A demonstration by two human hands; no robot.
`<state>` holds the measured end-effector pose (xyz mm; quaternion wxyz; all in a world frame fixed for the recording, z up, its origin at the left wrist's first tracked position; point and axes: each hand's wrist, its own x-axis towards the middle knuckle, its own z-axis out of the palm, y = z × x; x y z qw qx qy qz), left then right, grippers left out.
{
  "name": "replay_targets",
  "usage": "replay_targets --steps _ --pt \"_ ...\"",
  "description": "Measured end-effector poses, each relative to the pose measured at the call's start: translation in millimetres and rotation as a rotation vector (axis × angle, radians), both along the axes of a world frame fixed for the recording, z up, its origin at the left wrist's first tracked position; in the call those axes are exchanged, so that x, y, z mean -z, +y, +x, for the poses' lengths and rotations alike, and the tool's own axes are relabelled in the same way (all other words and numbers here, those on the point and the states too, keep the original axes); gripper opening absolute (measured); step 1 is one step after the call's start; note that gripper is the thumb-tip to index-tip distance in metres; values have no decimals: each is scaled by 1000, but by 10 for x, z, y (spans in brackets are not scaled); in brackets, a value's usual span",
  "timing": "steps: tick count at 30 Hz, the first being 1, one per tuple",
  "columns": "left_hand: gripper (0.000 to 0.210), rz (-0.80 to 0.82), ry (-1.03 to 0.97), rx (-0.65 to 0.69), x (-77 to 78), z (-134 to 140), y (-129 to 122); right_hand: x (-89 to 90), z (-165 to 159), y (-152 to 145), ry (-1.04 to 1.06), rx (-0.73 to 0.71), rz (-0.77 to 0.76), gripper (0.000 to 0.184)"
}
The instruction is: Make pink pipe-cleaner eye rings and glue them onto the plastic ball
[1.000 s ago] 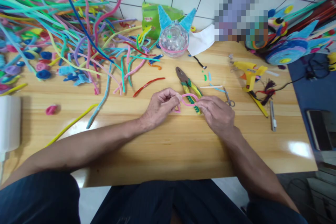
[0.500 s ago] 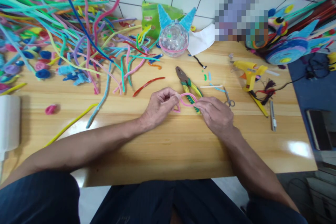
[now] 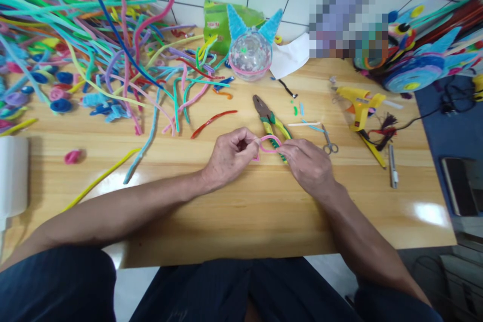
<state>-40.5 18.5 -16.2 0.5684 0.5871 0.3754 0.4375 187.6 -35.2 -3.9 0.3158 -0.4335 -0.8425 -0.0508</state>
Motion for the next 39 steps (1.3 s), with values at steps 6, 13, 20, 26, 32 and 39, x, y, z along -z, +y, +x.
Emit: replay_targets --steps 6,13,20,26,32,39 --pt "23 21 67 16 -30 -15 -21 61 24 -21 32 3 -70 22" --pt "28 -95 -36 36 26 8 24 86 40 -28 19 19 -91 23" --pt "29 -121 -52 42 45 12 43 67 46 -24 53 19 -119 21" --pt "29 -140 -57 15 44 23 51 50 39 -17 63 59 -115 25" --pt "28 -170 -71 29 33 12 44 38 33 -18 70 59 -110 23" --pt "29 -174 -80 49 46 13 49 62 37 11 182 84 -96 24"
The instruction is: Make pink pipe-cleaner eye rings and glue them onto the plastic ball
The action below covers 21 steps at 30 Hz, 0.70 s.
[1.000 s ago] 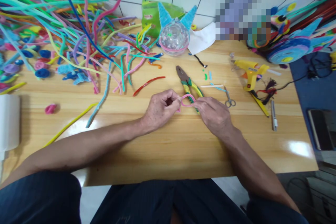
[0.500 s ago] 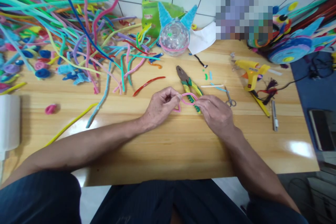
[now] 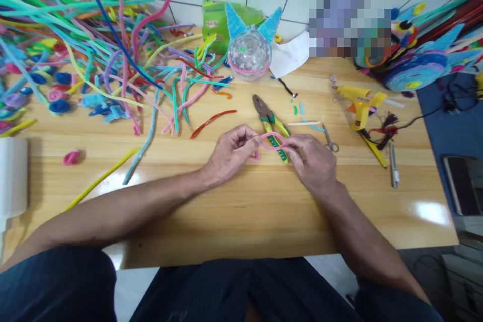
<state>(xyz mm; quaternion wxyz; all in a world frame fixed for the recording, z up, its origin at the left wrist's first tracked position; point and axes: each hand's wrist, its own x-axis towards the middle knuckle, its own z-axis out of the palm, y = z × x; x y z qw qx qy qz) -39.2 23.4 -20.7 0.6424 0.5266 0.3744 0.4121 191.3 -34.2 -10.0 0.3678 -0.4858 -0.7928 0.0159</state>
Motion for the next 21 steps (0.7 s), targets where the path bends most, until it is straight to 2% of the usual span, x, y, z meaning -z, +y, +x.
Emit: replay_targets --steps 6,14,21 --pt "32 3 -30 40 -20 5 3 -2 19 -5 -30 7 4 25" --pt "38 58 -7 83 38 -18 -3 -12 44 -24 -20 -7 -9 27" --pt "42 17 -22 109 45 -4 6 12 53 7 -22 -16 24 23"
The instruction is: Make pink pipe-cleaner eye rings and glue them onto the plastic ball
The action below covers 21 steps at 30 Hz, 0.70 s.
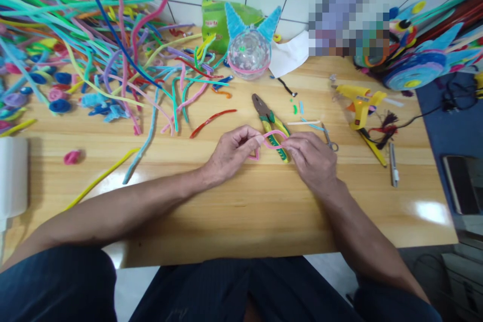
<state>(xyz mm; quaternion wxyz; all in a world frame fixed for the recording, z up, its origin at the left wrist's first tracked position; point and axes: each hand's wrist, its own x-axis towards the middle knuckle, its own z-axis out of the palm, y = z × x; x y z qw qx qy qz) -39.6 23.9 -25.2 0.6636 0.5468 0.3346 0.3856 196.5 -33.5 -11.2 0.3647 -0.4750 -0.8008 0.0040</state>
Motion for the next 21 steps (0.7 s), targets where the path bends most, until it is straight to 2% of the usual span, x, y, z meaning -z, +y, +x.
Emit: replay_targets --steps 6,12,15,21 --pt "46 20 21 14 5 24 -22 -23 -11 8 -21 -6 5 20" --pt "50 100 -26 -219 6 11 21 8 -18 17 -16 13 46 18" --pt "48 118 -45 -279 -14 14 73 26 -41 6 -4 8 49 17" --pt "27 109 -74 -382 -189 23 229 8 -219 -97 -30 -117 23 18"
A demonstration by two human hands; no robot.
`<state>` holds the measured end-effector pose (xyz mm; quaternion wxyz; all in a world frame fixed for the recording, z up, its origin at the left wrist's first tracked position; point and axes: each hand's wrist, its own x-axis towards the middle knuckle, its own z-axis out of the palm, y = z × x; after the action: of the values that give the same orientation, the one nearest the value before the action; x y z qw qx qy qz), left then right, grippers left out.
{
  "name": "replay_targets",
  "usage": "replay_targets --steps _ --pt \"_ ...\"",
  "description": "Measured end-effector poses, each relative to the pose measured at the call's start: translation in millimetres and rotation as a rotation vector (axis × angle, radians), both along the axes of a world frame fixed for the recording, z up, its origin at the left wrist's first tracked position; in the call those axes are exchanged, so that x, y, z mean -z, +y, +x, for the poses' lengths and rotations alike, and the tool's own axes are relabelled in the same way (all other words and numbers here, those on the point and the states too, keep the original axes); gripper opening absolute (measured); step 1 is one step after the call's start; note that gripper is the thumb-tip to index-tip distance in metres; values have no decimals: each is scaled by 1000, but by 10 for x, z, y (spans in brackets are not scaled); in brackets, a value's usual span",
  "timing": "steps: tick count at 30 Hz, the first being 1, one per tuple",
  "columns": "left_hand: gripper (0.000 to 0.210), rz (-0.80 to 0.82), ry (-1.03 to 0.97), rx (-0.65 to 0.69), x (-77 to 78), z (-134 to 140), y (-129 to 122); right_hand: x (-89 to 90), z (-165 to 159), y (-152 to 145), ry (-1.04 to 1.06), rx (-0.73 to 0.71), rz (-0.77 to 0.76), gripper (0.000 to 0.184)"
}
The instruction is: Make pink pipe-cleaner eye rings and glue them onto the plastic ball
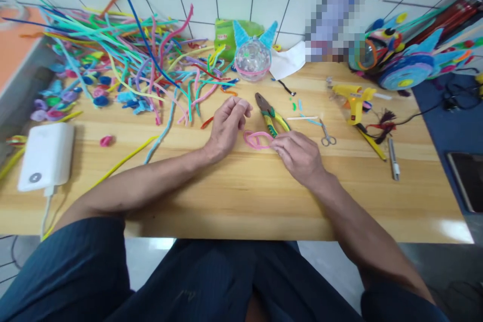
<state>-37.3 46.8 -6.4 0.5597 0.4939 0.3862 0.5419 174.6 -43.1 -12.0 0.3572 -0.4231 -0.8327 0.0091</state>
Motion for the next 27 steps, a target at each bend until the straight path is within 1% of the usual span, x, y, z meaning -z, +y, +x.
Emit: replay_targets --steps 3,5,8,10,12,14,17,20,22,25,27 --pt "28 -19 14 -38 -130 -8 63 31 -123 -49 -88 -70 -33 23" --pt "27 -22 33 -32 -204 -23 86 61 -173 -58 -152 -92 -26 21" --pt "24 -8 97 15 -266 -65 118 90 -170 -34 -146 -43 -7 15" --pt "22 9 192 61 -267 -104 162 103 -130 -1 -106 28 -9 16" --pt "22 29 326 109 -237 -143 225 122 -92 37 -97 80 -12 19" --pt "23 48 442 133 -191 -172 289 148 -79 69 -119 87 -24 21" --pt "20 63 541 181 -127 -187 352 181 -117 91 -178 64 -81 17" --pt "19 94 567 245 -101 -170 373 195 -190 96 -261 70 -132 16" --pt "21 111 559 284 -106 -149 380 195 -229 104 -289 80 -140 18" --pt "23 121 540 314 -146 -130 392 179 -247 122 -281 94 -132 22" --pt "22 154 543 333 -187 -144 388 144 -229 126 -247 104 -121 20"
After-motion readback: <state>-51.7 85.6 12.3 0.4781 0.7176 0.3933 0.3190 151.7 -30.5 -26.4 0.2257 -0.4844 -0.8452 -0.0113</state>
